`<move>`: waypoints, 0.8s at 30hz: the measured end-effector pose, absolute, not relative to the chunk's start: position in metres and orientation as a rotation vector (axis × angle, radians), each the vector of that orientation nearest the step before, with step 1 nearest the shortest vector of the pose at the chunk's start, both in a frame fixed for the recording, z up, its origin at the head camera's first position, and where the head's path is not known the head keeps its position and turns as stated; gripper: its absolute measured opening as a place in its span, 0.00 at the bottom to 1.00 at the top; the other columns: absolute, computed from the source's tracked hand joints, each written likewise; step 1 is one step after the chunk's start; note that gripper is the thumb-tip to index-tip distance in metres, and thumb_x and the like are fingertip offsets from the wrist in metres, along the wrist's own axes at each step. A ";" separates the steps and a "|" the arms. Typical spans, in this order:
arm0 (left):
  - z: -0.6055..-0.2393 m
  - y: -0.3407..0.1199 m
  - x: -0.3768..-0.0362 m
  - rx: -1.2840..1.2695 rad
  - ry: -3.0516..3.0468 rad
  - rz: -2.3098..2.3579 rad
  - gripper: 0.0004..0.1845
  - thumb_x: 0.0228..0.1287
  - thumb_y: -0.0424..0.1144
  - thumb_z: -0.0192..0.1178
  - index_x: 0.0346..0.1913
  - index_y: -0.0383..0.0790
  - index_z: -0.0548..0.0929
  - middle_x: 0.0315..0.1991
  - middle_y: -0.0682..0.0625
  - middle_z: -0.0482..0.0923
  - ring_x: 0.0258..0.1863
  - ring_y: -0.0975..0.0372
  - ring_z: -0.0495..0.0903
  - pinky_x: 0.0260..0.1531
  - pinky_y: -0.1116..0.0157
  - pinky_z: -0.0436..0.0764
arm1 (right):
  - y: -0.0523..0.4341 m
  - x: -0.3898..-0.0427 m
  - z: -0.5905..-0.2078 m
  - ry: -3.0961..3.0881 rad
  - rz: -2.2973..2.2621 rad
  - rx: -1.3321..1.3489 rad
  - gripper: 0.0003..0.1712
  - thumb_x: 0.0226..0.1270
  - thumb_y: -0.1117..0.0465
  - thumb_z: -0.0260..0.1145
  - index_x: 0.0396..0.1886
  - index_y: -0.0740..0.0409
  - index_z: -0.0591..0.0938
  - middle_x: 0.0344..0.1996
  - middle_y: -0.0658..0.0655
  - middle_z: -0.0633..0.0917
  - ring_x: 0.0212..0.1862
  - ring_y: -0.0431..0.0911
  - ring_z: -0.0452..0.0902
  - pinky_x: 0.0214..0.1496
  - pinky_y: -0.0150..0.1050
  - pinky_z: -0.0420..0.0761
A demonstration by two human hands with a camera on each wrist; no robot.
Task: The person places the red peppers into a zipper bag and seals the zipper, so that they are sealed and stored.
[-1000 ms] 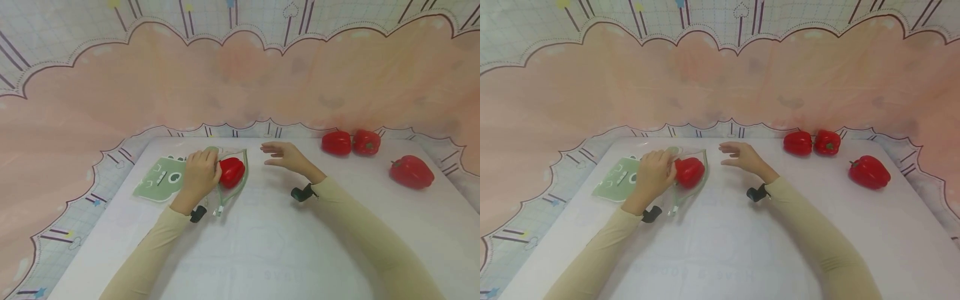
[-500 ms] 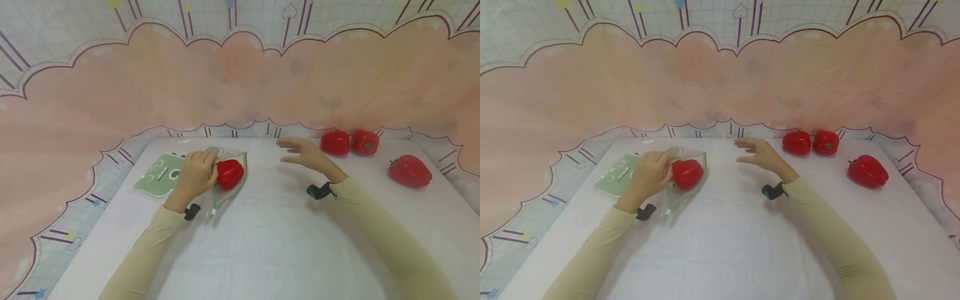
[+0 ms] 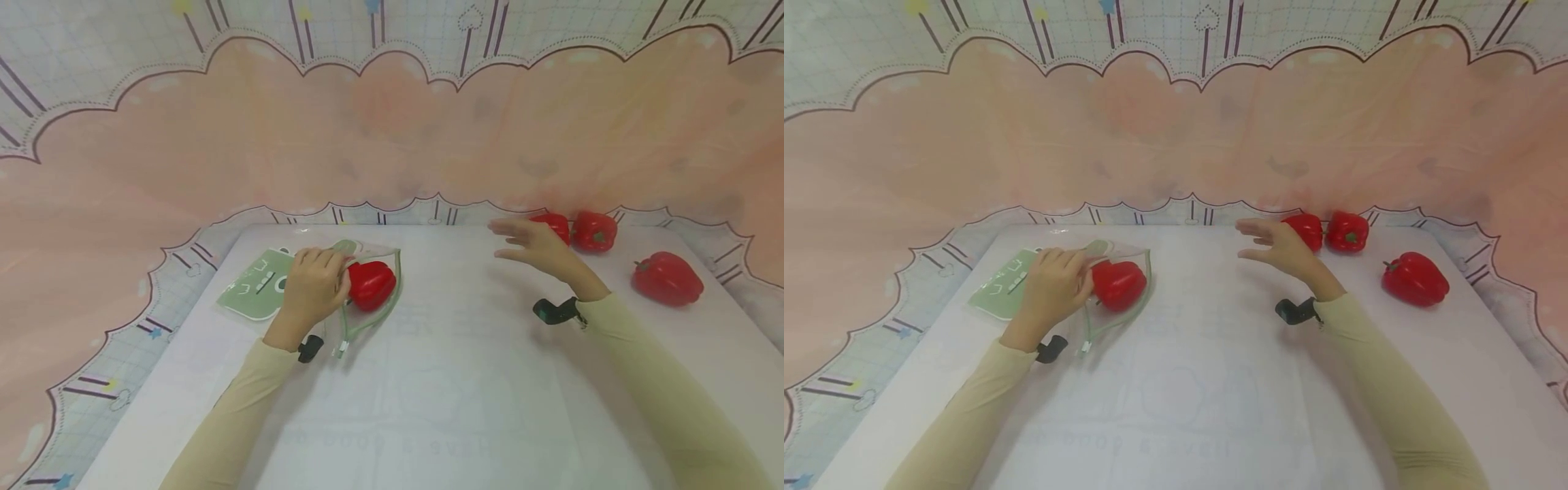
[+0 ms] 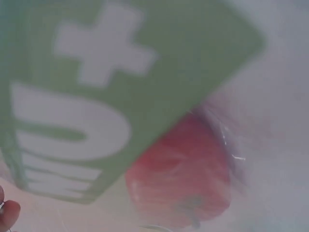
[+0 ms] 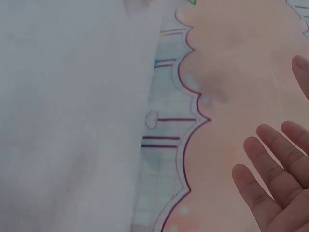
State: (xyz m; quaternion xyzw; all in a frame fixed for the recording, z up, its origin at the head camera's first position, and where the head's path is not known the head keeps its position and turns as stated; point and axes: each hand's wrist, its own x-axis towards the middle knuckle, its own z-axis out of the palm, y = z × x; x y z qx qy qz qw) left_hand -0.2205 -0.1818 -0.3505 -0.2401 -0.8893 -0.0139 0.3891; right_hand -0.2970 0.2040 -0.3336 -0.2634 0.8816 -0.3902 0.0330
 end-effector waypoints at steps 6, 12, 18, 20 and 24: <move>-0.354 -0.184 -0.219 -0.627 -2.249 -0.047 0.04 0.51 0.33 0.54 0.28 0.35 0.76 0.27 0.42 0.81 0.34 0.49 0.79 0.41 0.54 0.76 | 0.223 -0.294 -0.331 2.764 -1.247 -0.708 0.32 0.59 0.59 0.67 0.65 0.55 0.70 0.61 0.61 0.75 0.63 0.56 0.71 0.59 0.48 0.72; -0.357 -0.187 -0.217 -0.652 -2.250 -0.047 0.04 0.48 0.35 0.51 0.25 0.37 0.72 0.25 0.43 0.78 0.33 0.49 0.77 0.41 0.53 0.74 | 0.241 -0.291 -0.329 2.868 -1.192 -0.696 0.30 0.60 0.57 0.66 0.64 0.50 0.72 0.60 0.57 0.76 0.61 0.53 0.72 0.54 0.25 0.75; -0.359 -0.191 -0.215 -0.669 -2.231 -0.031 0.06 0.49 0.37 0.53 0.26 0.36 0.74 0.23 0.44 0.77 0.32 0.49 0.77 0.42 0.52 0.76 | 0.261 -0.288 -0.328 2.836 -1.274 -0.608 0.32 0.61 0.59 0.65 0.66 0.56 0.69 0.64 0.60 0.71 0.63 0.45 0.70 0.46 0.13 0.70; -0.360 -0.192 -0.215 -0.674 -2.224 -0.029 0.06 0.49 0.37 0.54 0.24 0.36 0.73 0.21 0.45 0.76 0.30 0.50 0.77 0.41 0.53 0.76 | 0.267 -0.287 -0.328 2.836 -1.294 -0.589 0.33 0.61 0.61 0.65 0.66 0.57 0.68 0.65 0.61 0.70 0.61 0.41 0.69 0.45 0.12 0.70; -0.360 -0.193 -0.214 -0.678 -2.225 -0.019 0.06 0.50 0.36 0.55 0.22 0.37 0.72 0.18 0.47 0.74 0.28 0.52 0.75 0.41 0.53 0.76 | 0.280 -0.287 -0.328 2.879 -1.221 -0.546 0.34 0.62 0.59 0.64 0.68 0.56 0.66 0.66 0.62 0.69 0.63 0.47 0.68 0.43 0.10 0.67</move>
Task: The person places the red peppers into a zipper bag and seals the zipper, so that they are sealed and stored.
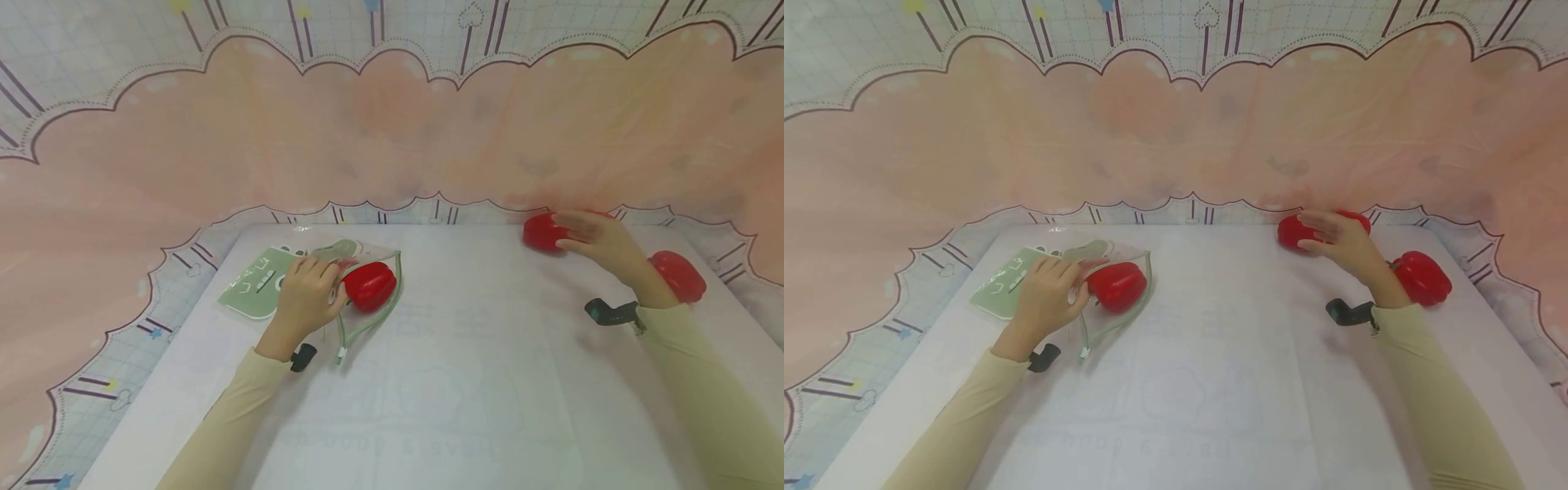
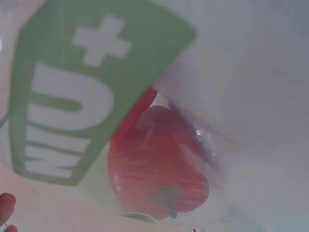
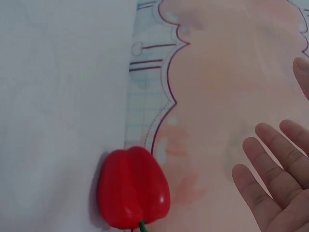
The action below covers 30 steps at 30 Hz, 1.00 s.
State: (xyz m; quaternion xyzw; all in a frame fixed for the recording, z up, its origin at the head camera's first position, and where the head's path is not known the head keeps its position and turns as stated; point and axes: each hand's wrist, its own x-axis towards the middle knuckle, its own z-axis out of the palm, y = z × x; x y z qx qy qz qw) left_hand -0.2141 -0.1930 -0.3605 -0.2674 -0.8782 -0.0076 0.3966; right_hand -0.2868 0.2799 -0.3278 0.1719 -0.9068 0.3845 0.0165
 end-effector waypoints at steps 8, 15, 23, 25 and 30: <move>-0.360 -0.191 -0.212 -0.686 -2.193 -0.015 0.06 0.50 0.34 0.56 0.22 0.37 0.72 0.17 0.47 0.74 0.26 0.53 0.75 0.40 0.53 0.77 | 0.299 -0.277 -0.329 -2.859 1.178 0.388 0.37 0.63 0.52 0.63 0.70 0.53 0.63 0.67 0.62 0.66 0.66 0.59 0.63 0.41 0.10 0.65; -0.364 -0.190 -0.215 -0.672 -2.134 -0.001 0.06 0.49 0.33 0.55 0.21 0.36 0.71 0.17 0.46 0.74 0.24 0.52 0.73 0.35 0.56 0.75 | 0.314 -0.269 -0.336 -2.833 1.231 0.316 0.37 0.63 0.52 0.63 0.70 0.54 0.63 0.67 0.64 0.67 0.65 0.55 0.65 0.43 0.10 0.68; -0.365 -0.188 -0.216 -0.629 -2.122 0.017 0.05 0.49 0.33 0.56 0.23 0.35 0.73 0.19 0.44 0.76 0.24 0.51 0.74 0.34 0.56 0.76 | 0.335 -0.264 -0.344 -2.790 1.185 0.270 0.34 0.63 0.53 0.63 0.67 0.57 0.66 0.63 0.52 0.73 0.49 0.17 0.64 0.42 0.09 0.65; -0.365 -0.188 -0.216 -0.620 -2.133 0.016 0.05 0.49 0.33 0.57 0.23 0.35 0.73 0.19 0.44 0.76 0.25 0.51 0.74 0.35 0.56 0.76 | 0.341 -0.263 -0.346 -2.794 1.187 0.260 0.34 0.64 0.52 0.62 0.68 0.56 0.66 0.64 0.51 0.73 0.49 0.16 0.63 0.44 0.10 0.66; -0.365 -0.188 -0.215 -0.603 -2.140 0.007 0.05 0.50 0.33 0.56 0.23 0.35 0.73 0.20 0.43 0.77 0.25 0.51 0.75 0.35 0.56 0.76 | 0.355 -0.260 -0.351 -2.842 1.128 0.224 0.35 0.66 0.48 0.59 0.70 0.51 0.63 0.67 0.50 0.69 0.54 0.16 0.60 0.56 0.18 0.67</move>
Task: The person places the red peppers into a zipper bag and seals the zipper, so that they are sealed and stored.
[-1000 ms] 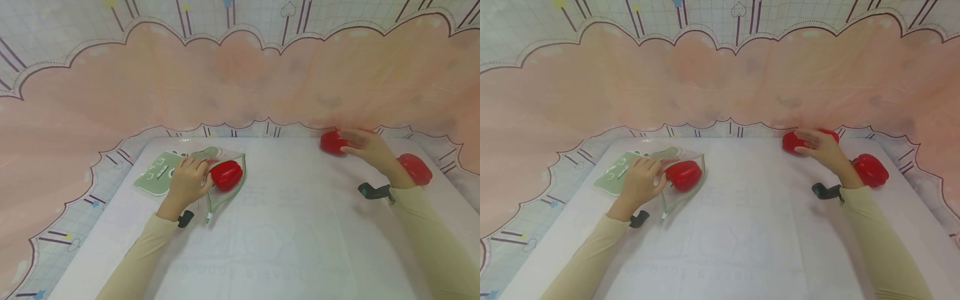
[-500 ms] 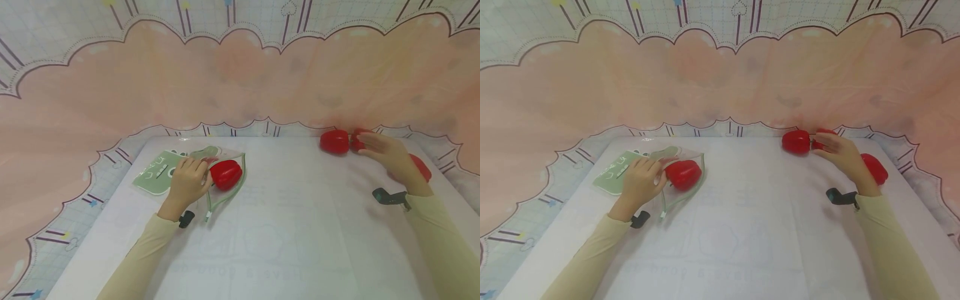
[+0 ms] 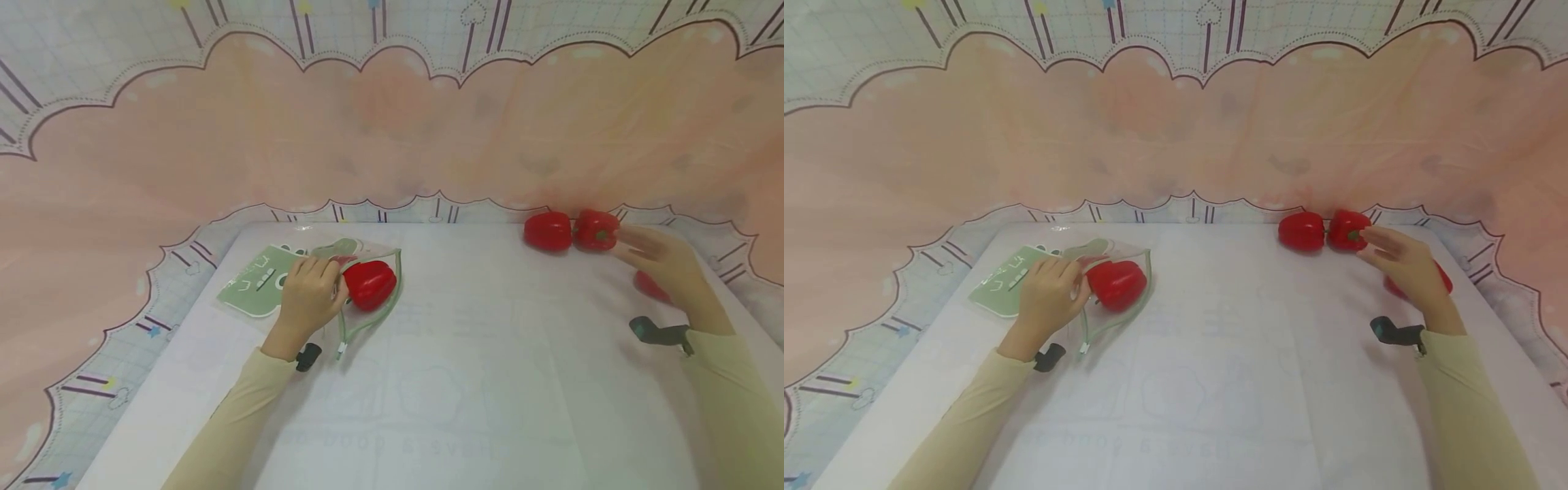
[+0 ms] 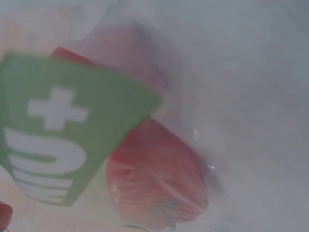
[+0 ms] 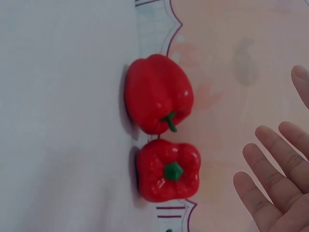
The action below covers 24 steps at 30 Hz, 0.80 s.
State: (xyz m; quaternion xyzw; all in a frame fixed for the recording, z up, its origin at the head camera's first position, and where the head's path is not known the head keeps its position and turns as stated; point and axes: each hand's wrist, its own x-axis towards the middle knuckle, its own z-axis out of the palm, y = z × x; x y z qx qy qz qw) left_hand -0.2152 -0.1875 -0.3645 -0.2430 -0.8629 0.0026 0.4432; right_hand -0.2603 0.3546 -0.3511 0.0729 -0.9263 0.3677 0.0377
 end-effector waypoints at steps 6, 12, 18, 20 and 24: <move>-0.366 -0.186 -0.217 -0.600 -2.108 -0.029 0.05 0.49 0.32 0.55 0.22 0.34 0.72 0.20 0.43 0.76 0.25 0.50 0.74 0.33 0.56 0.73 | 0.371 -0.256 -0.360 -2.772 1.232 0.222 0.32 0.65 0.52 0.60 0.68 0.49 0.65 0.57 0.30 0.71 0.51 0.14 0.62 0.45 0.09 0.65; -0.366 -0.186 -0.218 -0.600 -2.112 -0.035 0.05 0.49 0.32 0.55 0.22 0.34 0.72 0.20 0.43 0.76 0.25 0.50 0.74 0.33 0.56 0.73 | 0.384 -0.251 -0.366 -2.883 1.159 0.026 0.36 0.65 0.42 0.57 0.71 0.39 0.60 0.70 0.47 0.64 0.69 0.35 0.60 0.50 0.12 0.65; -0.366 -0.186 -0.219 -0.602 -2.106 -0.034 0.05 0.49 0.32 0.55 0.22 0.35 0.72 0.19 0.43 0.76 0.25 0.50 0.74 0.33 0.57 0.73 | 0.392 -0.249 -0.371 -2.858 1.175 -0.082 0.38 0.64 0.41 0.58 0.72 0.37 0.57 0.70 0.50 0.65 0.70 0.41 0.58 0.46 0.09 0.62; -0.366 -0.186 -0.219 -0.601 -2.103 -0.035 0.05 0.49 0.32 0.55 0.22 0.35 0.72 0.19 0.43 0.76 0.24 0.51 0.74 0.32 0.57 0.73 | 0.395 -0.248 -0.371 -2.840 1.173 -0.104 0.38 0.63 0.42 0.58 0.72 0.38 0.58 0.68 0.48 0.68 0.66 0.35 0.61 0.44 0.09 0.63; -0.367 -0.187 -0.219 -0.601 -2.110 -0.034 0.05 0.49 0.32 0.55 0.22 0.35 0.72 0.20 0.43 0.76 0.24 0.51 0.74 0.33 0.57 0.73 | 0.400 -0.246 -0.372 -2.781 1.175 -0.157 0.37 0.62 0.43 0.60 0.70 0.38 0.61 0.59 0.37 0.73 0.51 0.24 0.62 0.37 0.10 0.63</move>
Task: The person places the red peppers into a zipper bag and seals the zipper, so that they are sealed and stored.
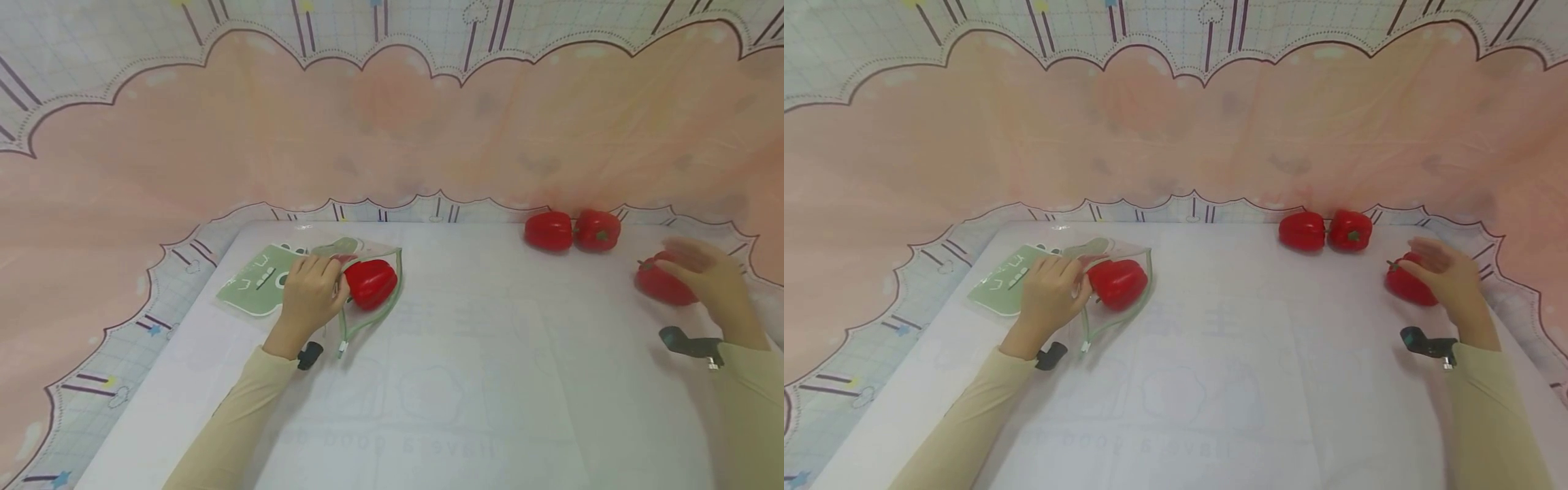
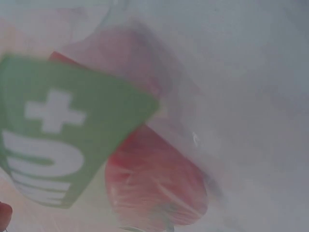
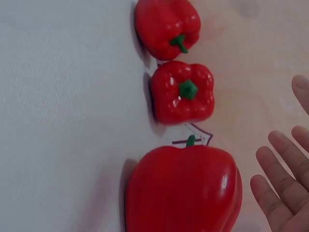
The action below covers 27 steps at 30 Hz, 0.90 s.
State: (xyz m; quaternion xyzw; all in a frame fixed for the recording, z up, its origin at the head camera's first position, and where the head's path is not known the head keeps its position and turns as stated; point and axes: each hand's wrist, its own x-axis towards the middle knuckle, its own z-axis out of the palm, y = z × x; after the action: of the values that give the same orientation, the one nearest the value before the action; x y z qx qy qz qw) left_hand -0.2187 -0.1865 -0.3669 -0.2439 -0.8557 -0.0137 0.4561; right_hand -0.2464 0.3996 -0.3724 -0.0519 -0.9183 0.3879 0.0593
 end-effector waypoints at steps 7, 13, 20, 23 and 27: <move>-0.368 -0.187 -0.219 -0.604 -2.110 -0.037 0.05 0.49 0.32 0.55 0.23 0.35 0.72 0.20 0.43 0.76 0.25 0.51 0.74 0.33 0.57 0.73 | 0.408 -0.245 -0.374 -2.766 1.156 -0.252 0.37 0.64 0.41 0.56 0.71 0.36 0.58 0.69 0.42 0.65 0.70 0.48 0.61 0.58 0.24 0.71; -0.368 -0.186 -0.219 -0.603 -2.106 -0.038 0.05 0.48 0.32 0.56 0.22 0.35 0.71 0.20 0.43 0.76 0.25 0.51 0.74 0.32 0.57 0.72 | 0.415 -0.242 -0.378 -2.761 1.119 -0.302 0.37 0.65 0.41 0.53 0.73 0.36 0.54 0.73 0.56 0.56 0.72 0.64 0.50 0.65 0.63 0.60; -0.366 -0.185 -0.217 -0.602 -2.112 -0.039 0.05 0.48 0.32 0.56 0.22 0.35 0.72 0.20 0.43 0.76 0.25 0.51 0.74 0.32 0.58 0.72 | 0.420 -0.237 -0.382 -2.775 1.098 -0.343 0.41 0.66 0.41 0.52 0.74 0.47 0.52 0.73 0.66 0.52 0.72 0.67 0.45 0.64 0.65 0.58; -0.366 -0.185 -0.217 -0.603 -2.110 -0.039 0.05 0.48 0.32 0.56 0.22 0.35 0.72 0.19 0.44 0.75 0.25 0.51 0.74 0.32 0.58 0.72 | 0.424 -0.236 -0.386 -2.773 1.134 -0.382 0.43 0.66 0.42 0.52 0.75 0.51 0.49 0.73 0.68 0.49 0.72 0.68 0.42 0.64 0.66 0.56; -0.366 -0.185 -0.217 -0.603 -2.106 -0.036 0.05 0.48 0.32 0.56 0.22 0.35 0.72 0.19 0.43 0.76 0.24 0.51 0.74 0.32 0.57 0.72 | 0.435 -0.240 -0.398 -2.786 1.109 -0.392 0.44 0.66 0.42 0.52 0.74 0.55 0.48 0.72 0.68 0.49 0.72 0.69 0.41 0.63 0.67 0.56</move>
State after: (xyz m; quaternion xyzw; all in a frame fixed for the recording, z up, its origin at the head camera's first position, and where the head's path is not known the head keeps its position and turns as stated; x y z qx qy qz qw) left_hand -0.2171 -0.1850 -0.3661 -0.2447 -0.8546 -0.0146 0.4578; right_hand -0.2399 0.4354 -0.3976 -0.1293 -0.9197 0.3660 0.0585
